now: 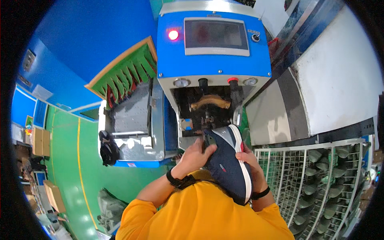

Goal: Operating a shoe lasting machine and handling shoe components in a factory.

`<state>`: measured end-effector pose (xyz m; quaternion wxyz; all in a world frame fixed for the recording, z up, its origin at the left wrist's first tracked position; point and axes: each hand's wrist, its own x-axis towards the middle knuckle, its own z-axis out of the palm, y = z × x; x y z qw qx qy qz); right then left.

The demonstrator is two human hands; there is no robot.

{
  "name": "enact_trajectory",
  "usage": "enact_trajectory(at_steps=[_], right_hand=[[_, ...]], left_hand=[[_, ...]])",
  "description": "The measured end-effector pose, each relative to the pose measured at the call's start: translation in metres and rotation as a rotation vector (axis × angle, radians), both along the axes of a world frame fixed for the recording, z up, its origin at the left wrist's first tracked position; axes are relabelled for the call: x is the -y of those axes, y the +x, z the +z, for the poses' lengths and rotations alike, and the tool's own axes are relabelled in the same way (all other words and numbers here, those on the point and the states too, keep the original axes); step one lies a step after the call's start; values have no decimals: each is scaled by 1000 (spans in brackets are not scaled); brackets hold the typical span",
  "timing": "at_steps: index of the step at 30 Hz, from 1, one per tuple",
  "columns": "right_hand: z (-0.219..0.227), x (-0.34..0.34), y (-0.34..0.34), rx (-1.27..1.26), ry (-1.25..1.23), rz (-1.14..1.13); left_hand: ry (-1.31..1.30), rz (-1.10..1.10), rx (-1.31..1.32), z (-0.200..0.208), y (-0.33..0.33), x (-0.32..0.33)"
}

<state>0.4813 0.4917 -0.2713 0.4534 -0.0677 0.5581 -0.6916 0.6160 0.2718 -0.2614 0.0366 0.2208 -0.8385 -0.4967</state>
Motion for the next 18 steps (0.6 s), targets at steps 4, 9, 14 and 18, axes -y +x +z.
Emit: enact_trajectory(at_steps=[4, 9, 14, 18], right_hand=[[-8, -13, 3, -128, 162, 38], [-19, -9, 4, 51, 227, -124], [20, 43, -5, -395, 181, -56], [35, 67, -8, -458, 197, 14]], left_hand=[[-274, -142, -126, -28, 10, 6], [1137, -59, 12, -32, 43, 29], [1215, -396, 102, -43, 70, 43], [1323, -103, -300, -48, 79, 54]])
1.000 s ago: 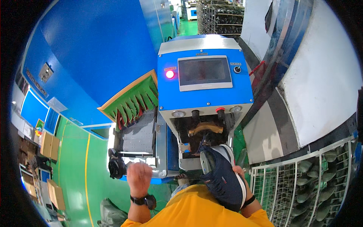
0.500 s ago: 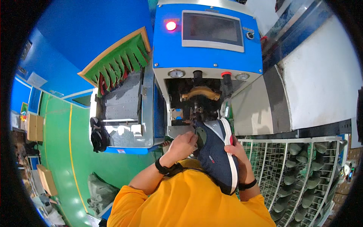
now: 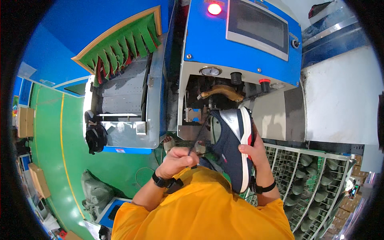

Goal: Operating a shoe lasting machine and handling shoe components in a factory.

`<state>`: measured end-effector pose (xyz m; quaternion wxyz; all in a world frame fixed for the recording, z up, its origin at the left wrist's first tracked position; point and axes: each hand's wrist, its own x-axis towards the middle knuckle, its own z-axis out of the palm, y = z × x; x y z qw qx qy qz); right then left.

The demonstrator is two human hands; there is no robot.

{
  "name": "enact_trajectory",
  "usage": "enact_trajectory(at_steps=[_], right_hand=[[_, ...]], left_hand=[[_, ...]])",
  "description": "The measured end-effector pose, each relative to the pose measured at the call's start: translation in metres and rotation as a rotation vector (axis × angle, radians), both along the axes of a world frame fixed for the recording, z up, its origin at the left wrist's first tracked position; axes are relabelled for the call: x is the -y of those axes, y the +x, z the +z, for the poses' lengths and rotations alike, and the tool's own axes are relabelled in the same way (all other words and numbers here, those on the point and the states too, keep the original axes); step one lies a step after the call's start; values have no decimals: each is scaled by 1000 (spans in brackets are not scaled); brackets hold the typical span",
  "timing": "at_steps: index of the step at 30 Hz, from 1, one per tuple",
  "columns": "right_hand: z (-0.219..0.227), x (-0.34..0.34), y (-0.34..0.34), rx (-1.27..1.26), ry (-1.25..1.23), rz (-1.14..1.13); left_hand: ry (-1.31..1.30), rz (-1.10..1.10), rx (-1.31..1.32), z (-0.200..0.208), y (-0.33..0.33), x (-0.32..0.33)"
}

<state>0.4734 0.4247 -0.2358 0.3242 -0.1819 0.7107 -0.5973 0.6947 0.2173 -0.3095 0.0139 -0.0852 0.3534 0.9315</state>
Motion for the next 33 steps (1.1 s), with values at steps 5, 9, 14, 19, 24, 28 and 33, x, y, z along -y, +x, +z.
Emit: enact_trajectory(at_steps=[5, 9, 14, 19, 24, 28, 33], right_hand=[[4, -26, 23, 725, -159, -221], [-2, -23, 23, 480, 55, -90], [3, -7, 28, 6, 120, 84], [-15, -23, 16, 199, 115, -113], [-13, -19, 9, 105, 83, -76], [-7, 9, 4, 38, 146, -108], [2, 29, -19, -58, 252, -94]], left_hand=[[-436, 458, -271, 33, -7, 13], [-958, 180, -487, 51, -8, 25], [-798, 143, -260, 37, 1, 23], [-280, 229, -335, 30, 2, 24], [-983, 24, -360, 67, -12, -2], [-778, 110, 468, -1, -10, 31], [69, 88, 408, -33, -14, 47]])
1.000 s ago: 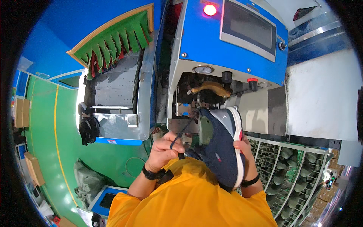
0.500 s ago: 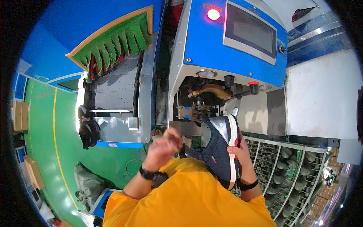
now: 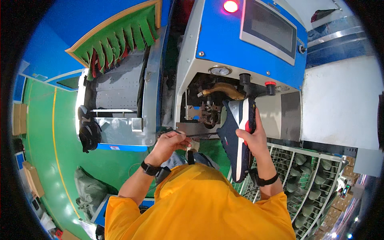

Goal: Operating a shoe lasting machine and handling shoe components in a factory.

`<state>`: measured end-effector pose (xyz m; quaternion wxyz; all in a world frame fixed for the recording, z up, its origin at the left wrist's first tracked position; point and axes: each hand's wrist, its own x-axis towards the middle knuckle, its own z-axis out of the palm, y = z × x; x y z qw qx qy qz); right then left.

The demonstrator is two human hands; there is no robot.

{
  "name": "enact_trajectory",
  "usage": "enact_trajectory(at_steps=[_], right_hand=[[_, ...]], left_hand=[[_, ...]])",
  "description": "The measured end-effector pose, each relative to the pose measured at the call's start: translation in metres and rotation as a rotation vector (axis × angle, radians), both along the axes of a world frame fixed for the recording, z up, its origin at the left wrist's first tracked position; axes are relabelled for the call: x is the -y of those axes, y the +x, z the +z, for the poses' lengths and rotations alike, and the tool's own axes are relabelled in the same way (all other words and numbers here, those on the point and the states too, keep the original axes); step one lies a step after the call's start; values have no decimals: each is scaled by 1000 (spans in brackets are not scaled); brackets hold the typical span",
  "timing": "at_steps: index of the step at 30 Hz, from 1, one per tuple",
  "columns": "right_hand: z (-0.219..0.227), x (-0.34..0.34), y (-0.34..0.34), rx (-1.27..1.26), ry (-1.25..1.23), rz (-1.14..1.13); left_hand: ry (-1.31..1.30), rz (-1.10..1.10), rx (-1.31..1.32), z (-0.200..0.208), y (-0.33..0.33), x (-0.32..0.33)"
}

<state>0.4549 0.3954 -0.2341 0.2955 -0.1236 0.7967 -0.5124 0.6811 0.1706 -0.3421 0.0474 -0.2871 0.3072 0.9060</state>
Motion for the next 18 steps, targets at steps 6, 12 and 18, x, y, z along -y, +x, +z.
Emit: enact_trajectory(at_steps=[6, 12, 18], right_hand=[[-26, 45, -22, -455, 440, 267], [-26, 59, -24, -478, 609, 313], [-34, 41, -22, -353, 452, 277]], left_hand=[[-43, 107, 69, -55, -28, -33], [66, 84, 80, -89, -32, -39], [-184, -55, 45, -94, -34, -24]])
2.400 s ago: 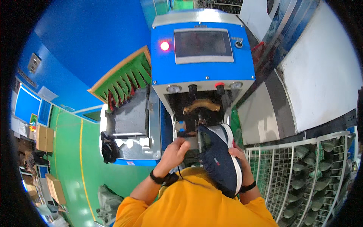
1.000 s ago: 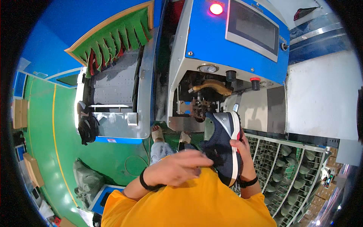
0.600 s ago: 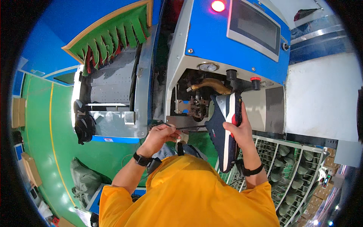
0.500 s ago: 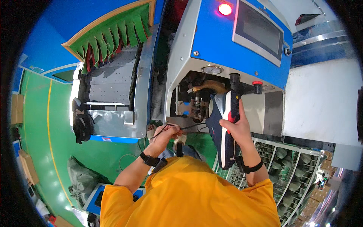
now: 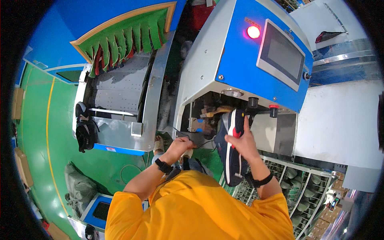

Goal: Operating a shoe lasting machine and handling shoe components in a factory.

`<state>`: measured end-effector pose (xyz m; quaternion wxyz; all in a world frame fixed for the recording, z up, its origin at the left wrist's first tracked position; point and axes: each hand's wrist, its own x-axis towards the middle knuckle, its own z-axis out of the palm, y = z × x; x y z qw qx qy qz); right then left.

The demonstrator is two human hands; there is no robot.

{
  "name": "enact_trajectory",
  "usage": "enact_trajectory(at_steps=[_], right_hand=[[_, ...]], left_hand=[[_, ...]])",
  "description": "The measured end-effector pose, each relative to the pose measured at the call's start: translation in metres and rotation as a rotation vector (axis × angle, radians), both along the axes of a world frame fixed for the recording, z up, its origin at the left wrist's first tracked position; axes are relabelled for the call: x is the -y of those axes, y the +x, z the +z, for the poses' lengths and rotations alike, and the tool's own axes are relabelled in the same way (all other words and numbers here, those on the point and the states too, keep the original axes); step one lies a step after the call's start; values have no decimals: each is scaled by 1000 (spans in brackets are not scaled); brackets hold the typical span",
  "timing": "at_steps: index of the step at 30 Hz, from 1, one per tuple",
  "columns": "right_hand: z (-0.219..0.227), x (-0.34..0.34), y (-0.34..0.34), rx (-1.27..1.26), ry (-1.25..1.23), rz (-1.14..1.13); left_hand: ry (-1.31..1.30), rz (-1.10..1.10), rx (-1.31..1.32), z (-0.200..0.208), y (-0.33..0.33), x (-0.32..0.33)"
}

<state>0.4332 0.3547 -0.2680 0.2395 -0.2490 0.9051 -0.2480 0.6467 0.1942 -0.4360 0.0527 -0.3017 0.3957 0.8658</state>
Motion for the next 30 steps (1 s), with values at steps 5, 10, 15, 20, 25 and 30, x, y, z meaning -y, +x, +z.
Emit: enact_trajectory(at_steps=[5, 10, 15, 20, 25, 30], right_hand=[[-31, -54, 23, 508, -384, -220], [-21, -91, 66, 1192, -596, -808], [-35, -128, 73, 1322, -714, -595], [-47, -136, 69, 1050, -740, -623], [-27, -115, 44, 549, -609, -583], [10, -75, 30, 455, -617, -380]], left_hand=[[-169, -190, 10, 35, 2, -15], [181, -255, -119, 98, 11, -24], [-621, -348, -331, 132, 16, -34], [-718, -318, -277, 129, 19, -55], [-539, -239, -142, 98, 7, -69], [-514, -287, -82, 79, -15, -64]])
